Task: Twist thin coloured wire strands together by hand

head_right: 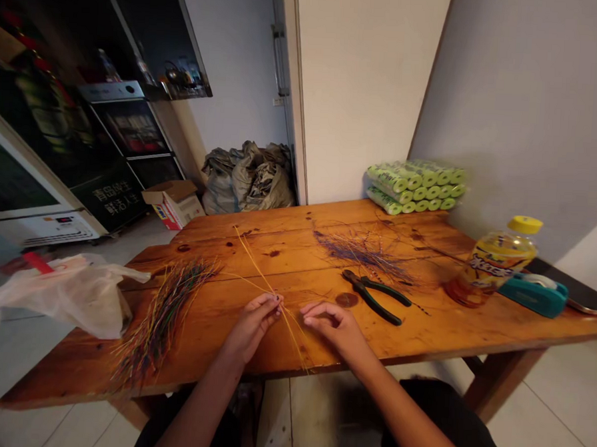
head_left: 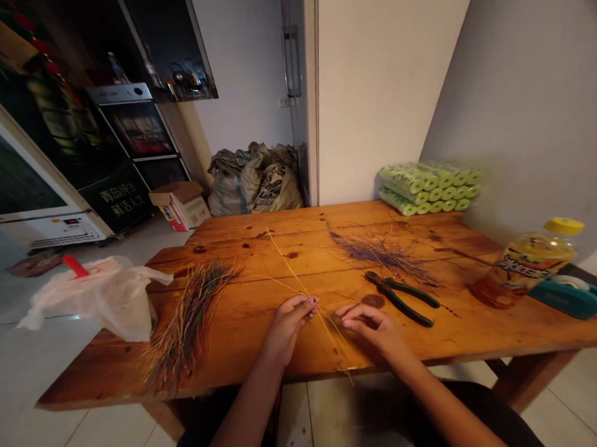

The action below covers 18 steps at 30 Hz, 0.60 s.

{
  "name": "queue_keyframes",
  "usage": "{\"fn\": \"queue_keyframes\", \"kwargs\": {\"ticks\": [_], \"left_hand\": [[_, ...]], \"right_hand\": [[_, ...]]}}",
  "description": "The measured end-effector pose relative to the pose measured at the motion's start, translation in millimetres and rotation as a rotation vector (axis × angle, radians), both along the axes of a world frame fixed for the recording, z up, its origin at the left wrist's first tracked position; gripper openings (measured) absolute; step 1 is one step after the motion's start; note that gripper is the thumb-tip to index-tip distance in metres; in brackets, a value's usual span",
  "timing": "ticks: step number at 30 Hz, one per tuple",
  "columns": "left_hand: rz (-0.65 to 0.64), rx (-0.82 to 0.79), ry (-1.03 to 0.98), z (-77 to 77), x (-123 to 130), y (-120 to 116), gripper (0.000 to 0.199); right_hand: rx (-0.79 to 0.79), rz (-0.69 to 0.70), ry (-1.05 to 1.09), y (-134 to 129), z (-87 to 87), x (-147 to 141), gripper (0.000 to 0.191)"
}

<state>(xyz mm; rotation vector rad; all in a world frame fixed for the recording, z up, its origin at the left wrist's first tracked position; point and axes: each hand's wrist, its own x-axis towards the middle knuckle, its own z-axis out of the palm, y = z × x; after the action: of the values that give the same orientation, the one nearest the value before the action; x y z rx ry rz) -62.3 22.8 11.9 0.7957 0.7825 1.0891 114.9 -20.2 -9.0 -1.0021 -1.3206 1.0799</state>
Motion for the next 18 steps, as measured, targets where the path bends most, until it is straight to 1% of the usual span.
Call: {"fn": "queue_keyframes", "kwargs": {"ticks": [2,4,6,8,10,13,18], "left_hand": [[-0.007,0.017,0.064,-1.2,2.1,0.1,0.024],[-0.007,0.049,0.145,-3.2,3.4,0.9,0.023],[-0.011,0.105,0.217,-5.3,4.7,1.5,0.021],[-0.017,0.162,0.263,-6.7,6.2,1.4,0.019],[-0.021,0.197,0.295,-6.9,8.0,0.4,0.017],[-0.023,0.216,0.324,-5.7,10.4,-1.1,0.016],[-0.047,0.221,0.331,-5.3,12.5,-1.3,0.016]], "right_hand": [[-0.033,0.044,0.04,-2.3,-0.4,-3.0,0.019],[-0.041,0.067,0.034,-3.4,-1.9,-4.9,0.019],[-0.036,0.062,-0.013,-3.6,-3.4,-5.6,0.021],[-0.02,0.024,-0.07,-3.7,-4.5,-5.1,0.023],[0.006,-0.01,-0.123,-4.0,-5.0,-3.6,0.023],[0.041,-0.008,-0.167,-4.4,-5.2,-0.4,0.021],[0.034,0.001,-0.134,-4.0,-2.8,3.4,0.023]]}}
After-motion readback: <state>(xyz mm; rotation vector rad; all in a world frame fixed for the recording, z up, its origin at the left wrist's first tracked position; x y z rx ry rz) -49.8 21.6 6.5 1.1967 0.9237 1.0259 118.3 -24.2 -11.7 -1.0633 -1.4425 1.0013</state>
